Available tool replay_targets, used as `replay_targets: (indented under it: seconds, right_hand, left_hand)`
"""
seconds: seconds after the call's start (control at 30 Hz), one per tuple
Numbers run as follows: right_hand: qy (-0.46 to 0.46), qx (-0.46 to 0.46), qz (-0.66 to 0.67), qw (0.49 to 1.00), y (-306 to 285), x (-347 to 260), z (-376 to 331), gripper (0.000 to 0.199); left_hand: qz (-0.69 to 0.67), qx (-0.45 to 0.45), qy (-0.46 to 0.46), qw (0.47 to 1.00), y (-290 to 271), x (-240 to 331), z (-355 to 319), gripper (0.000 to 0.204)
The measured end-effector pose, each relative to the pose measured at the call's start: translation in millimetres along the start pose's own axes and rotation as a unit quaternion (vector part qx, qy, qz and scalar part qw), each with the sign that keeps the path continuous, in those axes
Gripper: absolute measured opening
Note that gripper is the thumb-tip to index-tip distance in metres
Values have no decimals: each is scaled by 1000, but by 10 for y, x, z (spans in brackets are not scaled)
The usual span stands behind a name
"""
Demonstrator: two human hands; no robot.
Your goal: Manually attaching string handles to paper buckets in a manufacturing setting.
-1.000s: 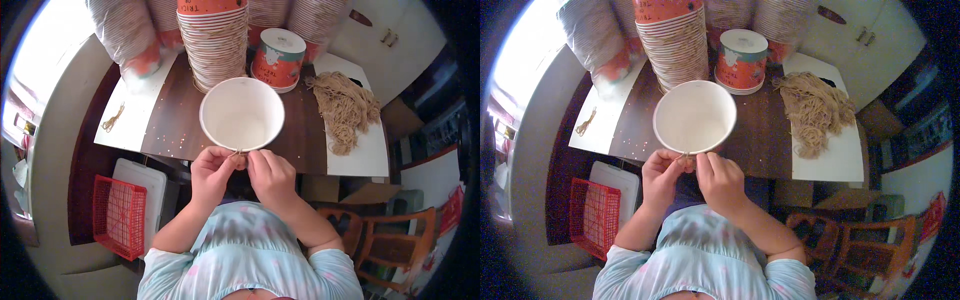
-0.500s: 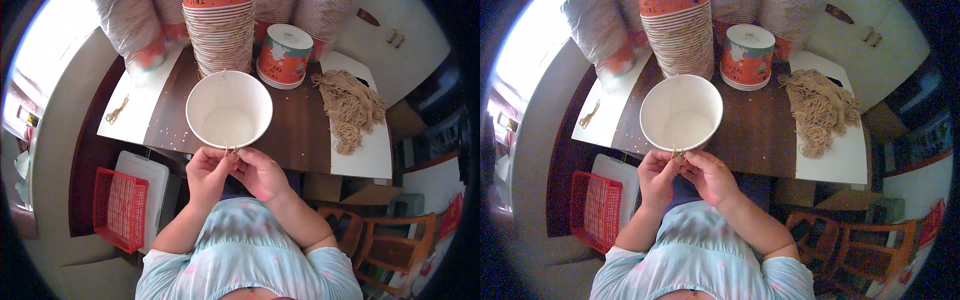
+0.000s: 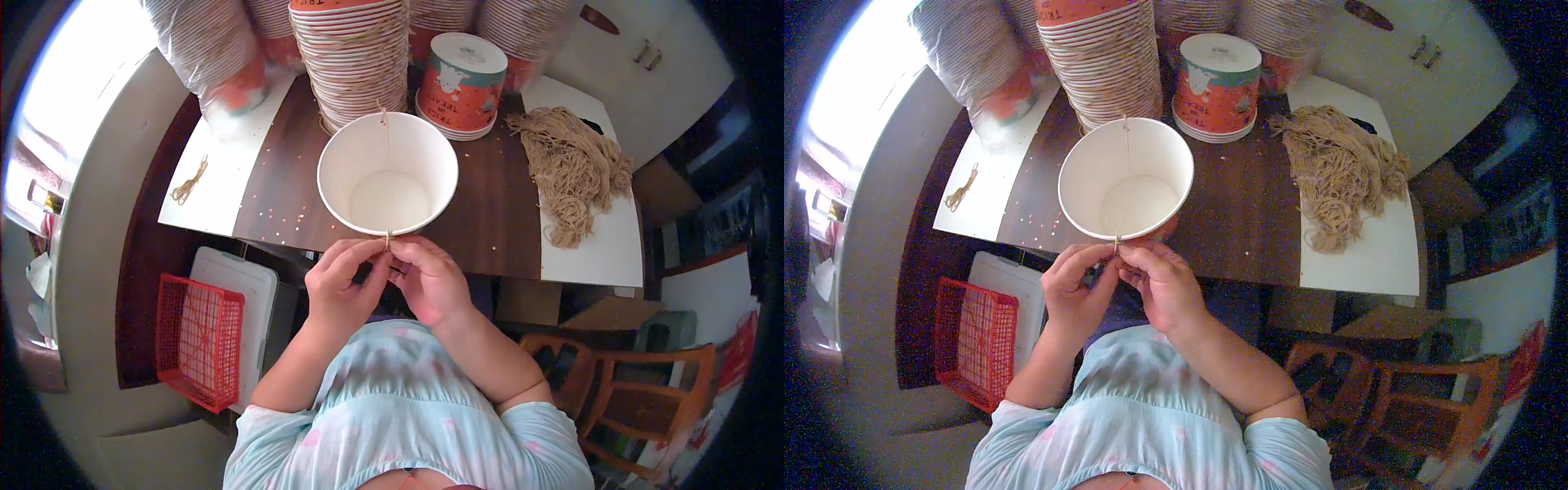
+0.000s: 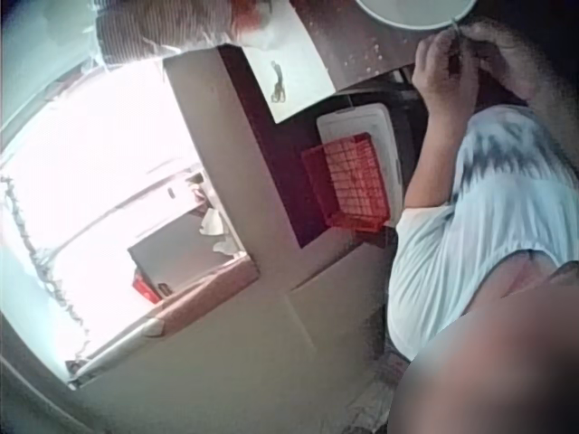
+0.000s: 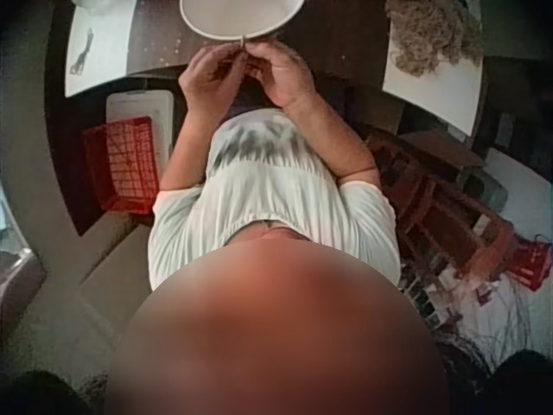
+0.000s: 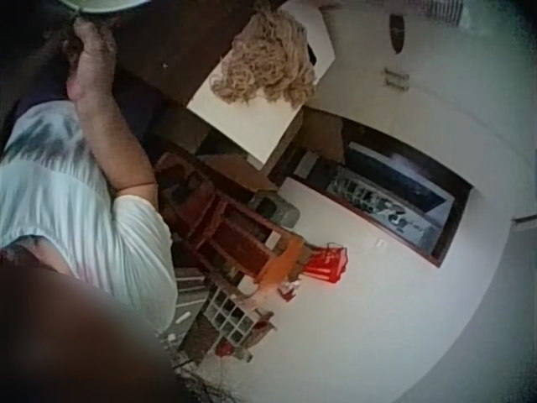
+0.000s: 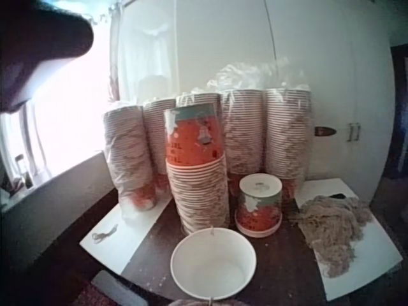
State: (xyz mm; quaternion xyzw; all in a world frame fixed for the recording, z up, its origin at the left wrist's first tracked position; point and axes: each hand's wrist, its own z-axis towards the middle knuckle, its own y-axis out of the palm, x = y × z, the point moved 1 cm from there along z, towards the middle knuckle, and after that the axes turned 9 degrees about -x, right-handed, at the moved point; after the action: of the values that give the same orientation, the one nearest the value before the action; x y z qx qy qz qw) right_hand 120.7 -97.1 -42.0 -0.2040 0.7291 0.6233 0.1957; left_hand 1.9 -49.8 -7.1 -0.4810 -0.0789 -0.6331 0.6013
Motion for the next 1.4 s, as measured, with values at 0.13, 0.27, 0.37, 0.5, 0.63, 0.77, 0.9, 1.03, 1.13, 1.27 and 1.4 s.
replay_targets:
  seconds: [0.13, 0.27, 0.37, 0.5, 0.63, 0.77, 0.9, 1.03, 1.13, 1.27, 1.4]
  right_hand:
    - [-15, 15, -23, 1000, -28, -2, 2, 12]
    - [3, 19, -42, 999, -15, -27, 13, 13]
    - [14, 13, 11, 1000, 13, -1, 37, 14]
    - [66, -36, 30, 997, -182, -9, 72, 17]
    - [74, -32, -53, 995, -248, -128, 127, 18]
    - [-86, -17, -429, 899, -49, -268, 114, 23]
    - [-120, 29, -570, 812, -57, -307, 121, 22]
    - [-132, 16, -550, 825, -40, -331, 67, 24]
    - [-318, 84, -709, 624, 148, -373, -117, 49]
    - [-459, -16, -694, 554, 205, -367, -31, 29]
    - [-480, -38, -695, 533, 137, -374, 71, 26]
  left_hand:
    - [6, -12, -6, 1000, -19, -3, -5, 19]
    - [0, -29, -8, 1000, -35, 24, -11, 17]
    - [-18, -34, -25, 999, -22, -2, -27, 14]
    - [-65, -6, -80, 995, -55, -24, -61, 11]
    - [-76, 29, -91, 993, -94, -74, -49, 10]
    - [-39, 7, -73, 997, -129, 8, 43, 9]
    - [-143, -4, -115, 983, -79, -28, 90, 3]
    - [-242, -16, -117, 963, -115, -109, 163, 6]
    - [-228, -27, -76, 970, -129, -109, 184, 6]
    - [-218, -40, -48, 974, -81, 6, 224, 7]
    - [-304, -41, -55, 950, -149, 160, 204, 5]
